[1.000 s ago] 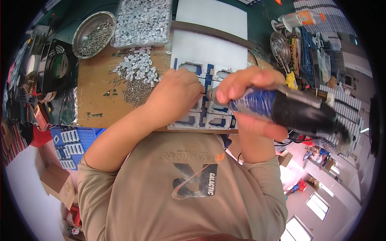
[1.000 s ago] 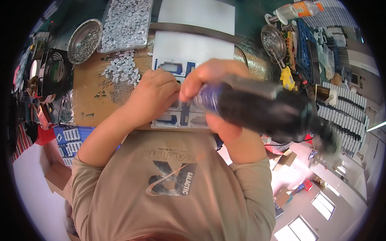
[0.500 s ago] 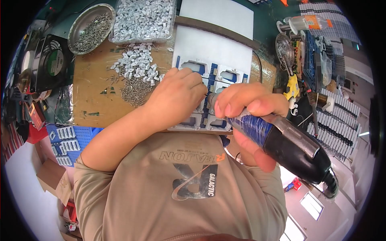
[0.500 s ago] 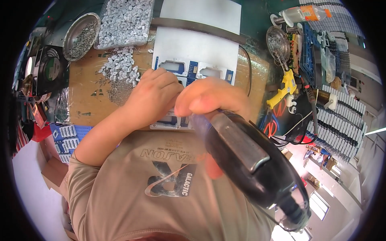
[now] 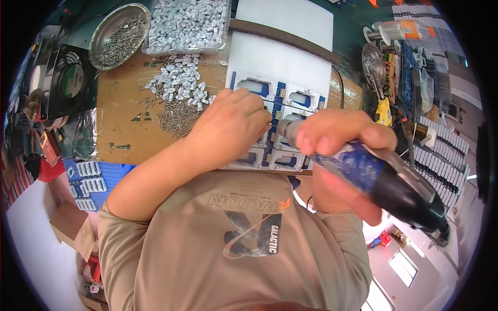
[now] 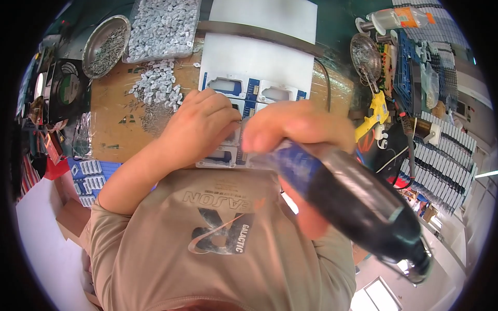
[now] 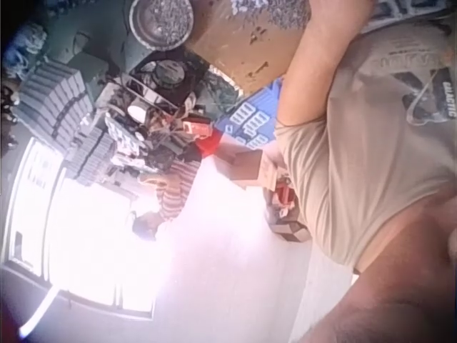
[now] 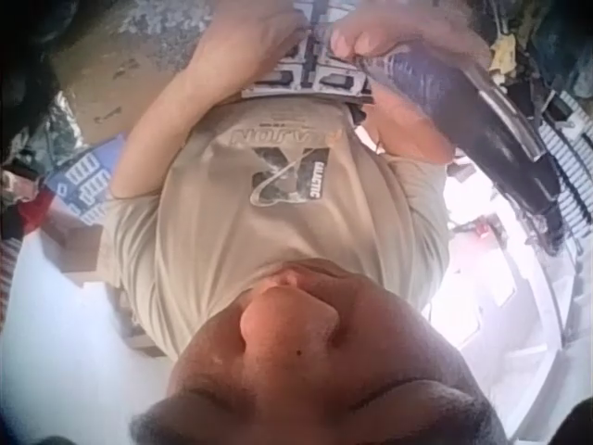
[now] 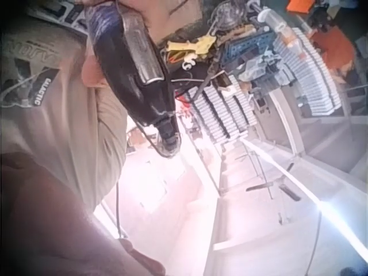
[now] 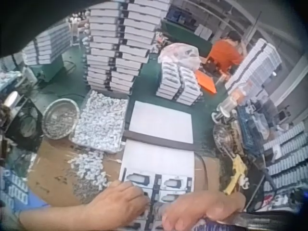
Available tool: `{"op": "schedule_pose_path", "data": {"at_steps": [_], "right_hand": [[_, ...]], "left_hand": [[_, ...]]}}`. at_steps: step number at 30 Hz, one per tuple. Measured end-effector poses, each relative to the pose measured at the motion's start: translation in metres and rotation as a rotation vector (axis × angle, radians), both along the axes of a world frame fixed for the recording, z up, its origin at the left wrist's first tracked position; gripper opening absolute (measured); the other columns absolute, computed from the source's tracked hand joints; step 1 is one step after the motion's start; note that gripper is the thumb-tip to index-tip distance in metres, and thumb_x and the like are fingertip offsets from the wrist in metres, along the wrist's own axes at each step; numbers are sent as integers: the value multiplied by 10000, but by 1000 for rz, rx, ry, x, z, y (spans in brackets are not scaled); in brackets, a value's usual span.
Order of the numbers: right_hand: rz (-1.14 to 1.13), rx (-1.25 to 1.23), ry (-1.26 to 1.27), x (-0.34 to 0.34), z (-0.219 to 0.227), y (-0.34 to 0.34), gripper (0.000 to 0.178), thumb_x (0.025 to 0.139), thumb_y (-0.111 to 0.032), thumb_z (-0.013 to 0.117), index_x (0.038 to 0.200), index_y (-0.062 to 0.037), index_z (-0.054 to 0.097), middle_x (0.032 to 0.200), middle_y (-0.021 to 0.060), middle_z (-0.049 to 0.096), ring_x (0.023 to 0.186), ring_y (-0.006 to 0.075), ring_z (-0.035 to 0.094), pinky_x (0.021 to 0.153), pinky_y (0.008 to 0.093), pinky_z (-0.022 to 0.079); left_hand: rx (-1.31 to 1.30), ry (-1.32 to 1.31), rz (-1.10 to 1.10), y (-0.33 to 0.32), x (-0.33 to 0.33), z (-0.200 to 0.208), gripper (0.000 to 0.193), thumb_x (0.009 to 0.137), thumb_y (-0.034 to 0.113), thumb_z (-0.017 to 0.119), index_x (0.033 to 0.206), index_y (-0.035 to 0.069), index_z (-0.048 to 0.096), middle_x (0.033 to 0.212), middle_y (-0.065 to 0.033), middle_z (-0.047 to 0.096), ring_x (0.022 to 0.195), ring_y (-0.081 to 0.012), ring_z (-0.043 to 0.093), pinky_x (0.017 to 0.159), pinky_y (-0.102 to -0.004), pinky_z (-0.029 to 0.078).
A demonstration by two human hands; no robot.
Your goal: The person assembles small plastic components into blue rectangular housings using a handheld electric screwdriver.
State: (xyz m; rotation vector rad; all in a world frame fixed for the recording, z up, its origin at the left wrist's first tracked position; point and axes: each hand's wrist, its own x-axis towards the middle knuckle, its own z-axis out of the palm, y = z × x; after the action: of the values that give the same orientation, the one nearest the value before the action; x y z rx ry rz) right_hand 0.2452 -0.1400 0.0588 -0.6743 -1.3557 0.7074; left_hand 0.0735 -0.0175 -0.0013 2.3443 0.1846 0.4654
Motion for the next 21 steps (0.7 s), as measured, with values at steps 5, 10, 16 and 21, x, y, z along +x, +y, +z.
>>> {"op": "schedule_pose_path", "data": {"at_steps": [5,10,16,21], "right_hand": [[-35,-40,184,10,-13,-1,843,822,-544,827,1430,-83,468,1066,174,646,933,299,640,817,458,550],[-109,-154,136,7,-16,-2,798,834,-477,840,1422,-78,476,1056,153,648,957,284,641,871,432,540],[-54,-34,-7,20,-33,2,1136,746,-759,748,1539,-37,374,1081,201,643,877,333,658,749,454,576],[-26,-6,-14,20,-34,3,1139,740,-749,764,1540,-40,373,1098,203,631,887,335,646,746,441,561]], "left_hand": [[-5,-109,94,25,-20,11,202,780,79,784,975,65,730,961,-63,679,900,-291,642,793,-420,518],[168,11,208,49,-61,8,103,792,86,763,892,87,736,910,-65,675,885,-292,638,788,-405,513],[97,161,237,33,-81,7,138,775,74,770,902,95,722,882,-43,630,857,-277,608,765,-408,484],[148,201,258,25,-81,3,158,769,66,770,911,97,708,888,-39,610,860,-273,593,765,-401,468]]}}
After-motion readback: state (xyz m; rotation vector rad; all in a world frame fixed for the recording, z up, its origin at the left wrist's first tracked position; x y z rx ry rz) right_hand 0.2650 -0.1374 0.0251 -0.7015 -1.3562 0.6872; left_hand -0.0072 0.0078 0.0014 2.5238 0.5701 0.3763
